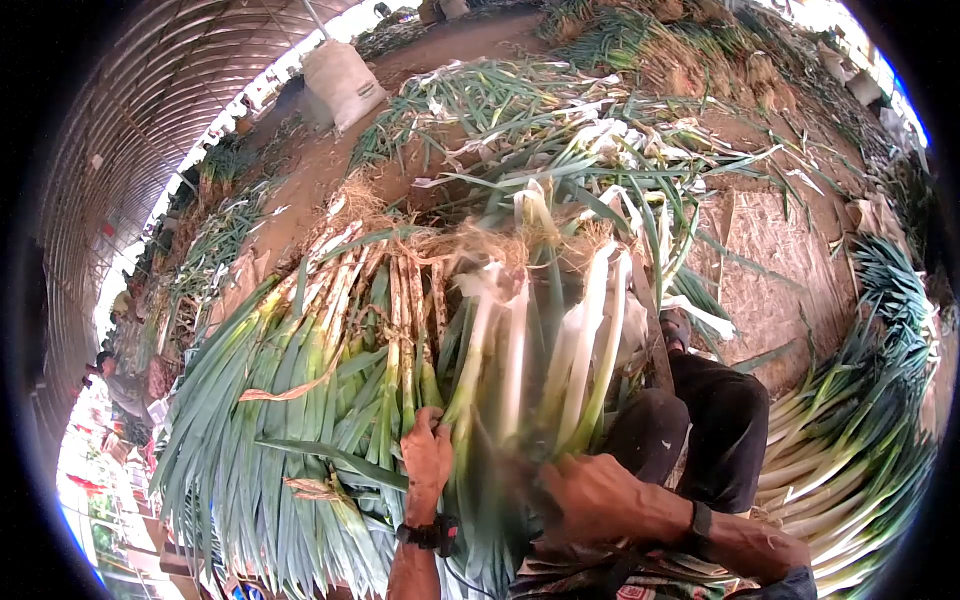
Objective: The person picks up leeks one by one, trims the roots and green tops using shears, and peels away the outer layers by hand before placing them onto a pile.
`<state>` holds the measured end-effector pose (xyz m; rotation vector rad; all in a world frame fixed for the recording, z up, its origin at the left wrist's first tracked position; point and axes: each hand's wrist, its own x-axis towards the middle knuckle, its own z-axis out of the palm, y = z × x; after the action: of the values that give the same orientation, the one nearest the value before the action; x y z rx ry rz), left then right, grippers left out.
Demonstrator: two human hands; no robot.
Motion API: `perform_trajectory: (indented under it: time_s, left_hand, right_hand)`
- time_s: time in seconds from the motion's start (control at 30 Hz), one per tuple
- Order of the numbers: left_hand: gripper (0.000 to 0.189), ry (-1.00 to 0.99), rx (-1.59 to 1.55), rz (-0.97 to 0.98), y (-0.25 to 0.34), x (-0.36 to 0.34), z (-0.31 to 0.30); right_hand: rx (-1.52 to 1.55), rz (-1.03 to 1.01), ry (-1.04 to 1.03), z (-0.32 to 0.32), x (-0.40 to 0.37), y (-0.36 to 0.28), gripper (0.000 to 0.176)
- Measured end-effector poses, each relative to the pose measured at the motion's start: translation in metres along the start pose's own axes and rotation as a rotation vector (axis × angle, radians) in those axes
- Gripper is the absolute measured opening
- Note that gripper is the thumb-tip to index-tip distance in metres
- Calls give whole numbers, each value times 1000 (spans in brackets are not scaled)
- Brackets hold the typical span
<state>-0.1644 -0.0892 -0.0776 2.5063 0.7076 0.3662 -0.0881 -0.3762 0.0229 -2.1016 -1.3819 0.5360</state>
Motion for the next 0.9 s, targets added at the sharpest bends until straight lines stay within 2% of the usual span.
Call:
perform_trajectory:
  time_s: [0.13,0.23,0.33,0.43,0.53,0.63,0.73,0.9]
  left_hand:
    - [16,-5,257,-63,10,3,6]
    - [9,68,313,48,7,1,14]
    - [8,160,485,282,0,3,13]
    - [11,73,441,198,3,4,14]
    - [19,-162,499,22,1,6,30]
    - [24,-190,468,82,15,4,29]
    - [26,-75,456,198,11,1,34]
    - [27,-69,517,345,13,-3,34]
  right_hand:
    - [-6,121,-49,1,18,4,59]
    - [11,136,-1,-2,31,6,59]
    - [-5,174,-27,-4,41,11,60]
    - [-14,206,4,-5,49,15,62]
    - [-41,265,-19,-1,60,26,64]
    - [-65,245,8,-11,69,28,64]
    - [-87,238,72,-14,77,33,62]
    - [-124,223,118,-12,91,48,59]
